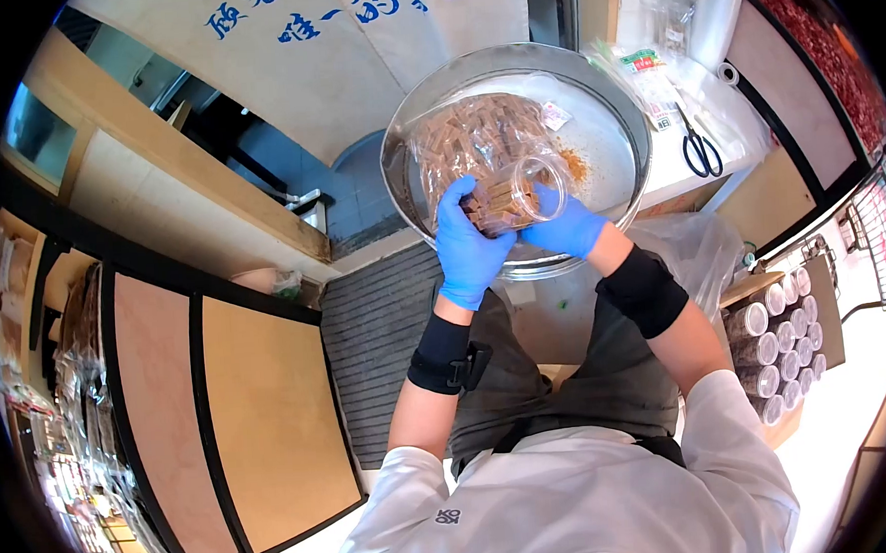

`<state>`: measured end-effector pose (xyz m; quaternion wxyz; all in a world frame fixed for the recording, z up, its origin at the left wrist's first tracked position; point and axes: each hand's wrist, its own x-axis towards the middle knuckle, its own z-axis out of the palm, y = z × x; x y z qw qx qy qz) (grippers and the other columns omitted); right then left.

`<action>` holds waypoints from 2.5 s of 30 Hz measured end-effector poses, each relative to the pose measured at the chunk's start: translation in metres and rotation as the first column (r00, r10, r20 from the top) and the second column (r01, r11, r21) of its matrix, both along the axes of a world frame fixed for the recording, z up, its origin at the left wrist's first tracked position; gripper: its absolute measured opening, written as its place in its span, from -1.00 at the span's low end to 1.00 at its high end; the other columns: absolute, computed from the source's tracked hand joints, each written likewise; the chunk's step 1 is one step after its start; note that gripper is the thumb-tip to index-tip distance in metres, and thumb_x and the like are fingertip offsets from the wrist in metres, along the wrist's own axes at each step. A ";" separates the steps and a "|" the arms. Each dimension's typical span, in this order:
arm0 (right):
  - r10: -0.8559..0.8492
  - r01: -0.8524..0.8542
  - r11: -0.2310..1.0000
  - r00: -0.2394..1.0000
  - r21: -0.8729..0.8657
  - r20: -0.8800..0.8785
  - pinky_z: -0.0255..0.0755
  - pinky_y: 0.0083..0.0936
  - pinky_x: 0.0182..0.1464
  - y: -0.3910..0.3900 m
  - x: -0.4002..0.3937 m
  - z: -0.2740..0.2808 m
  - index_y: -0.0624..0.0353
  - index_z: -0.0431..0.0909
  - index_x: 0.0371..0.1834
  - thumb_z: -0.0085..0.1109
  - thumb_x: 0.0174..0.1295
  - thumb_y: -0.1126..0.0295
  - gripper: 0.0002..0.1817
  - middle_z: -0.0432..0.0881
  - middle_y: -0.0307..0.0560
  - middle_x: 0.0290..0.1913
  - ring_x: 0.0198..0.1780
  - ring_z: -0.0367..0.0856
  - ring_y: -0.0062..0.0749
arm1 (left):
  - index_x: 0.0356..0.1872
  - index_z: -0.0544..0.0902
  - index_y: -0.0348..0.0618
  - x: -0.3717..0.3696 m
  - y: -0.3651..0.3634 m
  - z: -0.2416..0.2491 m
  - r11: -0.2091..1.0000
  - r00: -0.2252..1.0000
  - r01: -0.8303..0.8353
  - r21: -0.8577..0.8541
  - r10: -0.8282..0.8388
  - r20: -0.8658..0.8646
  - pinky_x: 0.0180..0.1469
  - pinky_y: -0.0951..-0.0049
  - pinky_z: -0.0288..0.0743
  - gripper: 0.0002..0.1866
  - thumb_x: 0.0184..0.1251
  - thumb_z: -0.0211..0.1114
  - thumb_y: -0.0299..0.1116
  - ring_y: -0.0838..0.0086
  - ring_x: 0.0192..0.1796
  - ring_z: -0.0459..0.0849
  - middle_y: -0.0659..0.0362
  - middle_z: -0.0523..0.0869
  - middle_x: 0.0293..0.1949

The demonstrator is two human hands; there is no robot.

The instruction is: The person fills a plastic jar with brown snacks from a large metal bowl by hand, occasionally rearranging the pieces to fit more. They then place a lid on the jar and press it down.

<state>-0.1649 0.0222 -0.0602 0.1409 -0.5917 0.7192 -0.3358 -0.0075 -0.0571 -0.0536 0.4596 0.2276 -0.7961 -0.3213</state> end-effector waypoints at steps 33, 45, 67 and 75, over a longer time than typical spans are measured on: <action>-0.057 0.035 0.979 0.993 -0.202 -0.100 0.57 -0.18 -0.10 0.006 -0.012 0.003 0.15 0.68 -0.22 0.33 0.11 0.27 -0.76 0.70 0.19 -0.23 -0.17 0.70 0.10 | 0.32 0.24 -0.10 0.010 -0.019 -0.015 0.956 0.967 0.252 -0.152 -0.254 0.006 0.34 0.33 0.48 0.03 -0.25 0.70 -0.51 0.32 0.30 0.47 0.11 0.34 0.26; -0.030 0.042 0.962 0.998 -0.272 0.046 0.53 -0.37 -0.12 0.062 -0.052 0.040 0.23 0.61 -0.18 0.38 0.05 0.43 -0.74 0.66 0.05 -0.27 -0.22 0.67 -0.16 | 0.33 0.22 -0.08 0.011 -0.014 -0.016 0.925 0.925 0.377 0.048 -0.373 -0.073 0.31 0.30 0.53 -0.01 -0.17 0.67 -0.56 0.33 0.25 0.53 0.11 0.41 0.20; 0.141 -0.177 0.910 0.983 -0.376 -0.120 0.54 -0.24 -0.12 0.079 0.027 0.091 0.05 0.59 -0.11 0.32 0.16 0.32 -0.75 0.54 -0.06 -0.17 -0.19 0.63 -0.05 | 0.33 0.18 -0.03 0.012 -0.015 -0.015 0.938 0.939 0.344 0.030 -0.345 0.016 0.28 0.29 0.54 0.00 -0.15 0.66 -0.55 0.30 0.23 0.57 0.07 0.47 0.20; 0.110 -0.127 0.914 0.992 -0.385 -0.066 0.56 -0.28 -0.11 0.085 0.026 0.102 0.04 0.62 -0.13 0.30 0.18 0.30 -0.79 0.57 -0.07 -0.17 -0.18 0.66 -0.06 | 0.34 0.18 -0.02 0.010 -0.015 -0.015 0.937 0.937 0.348 -0.021 -0.348 -0.001 0.28 0.29 0.53 -0.01 -0.12 0.64 -0.56 0.30 0.23 0.56 0.06 0.47 0.21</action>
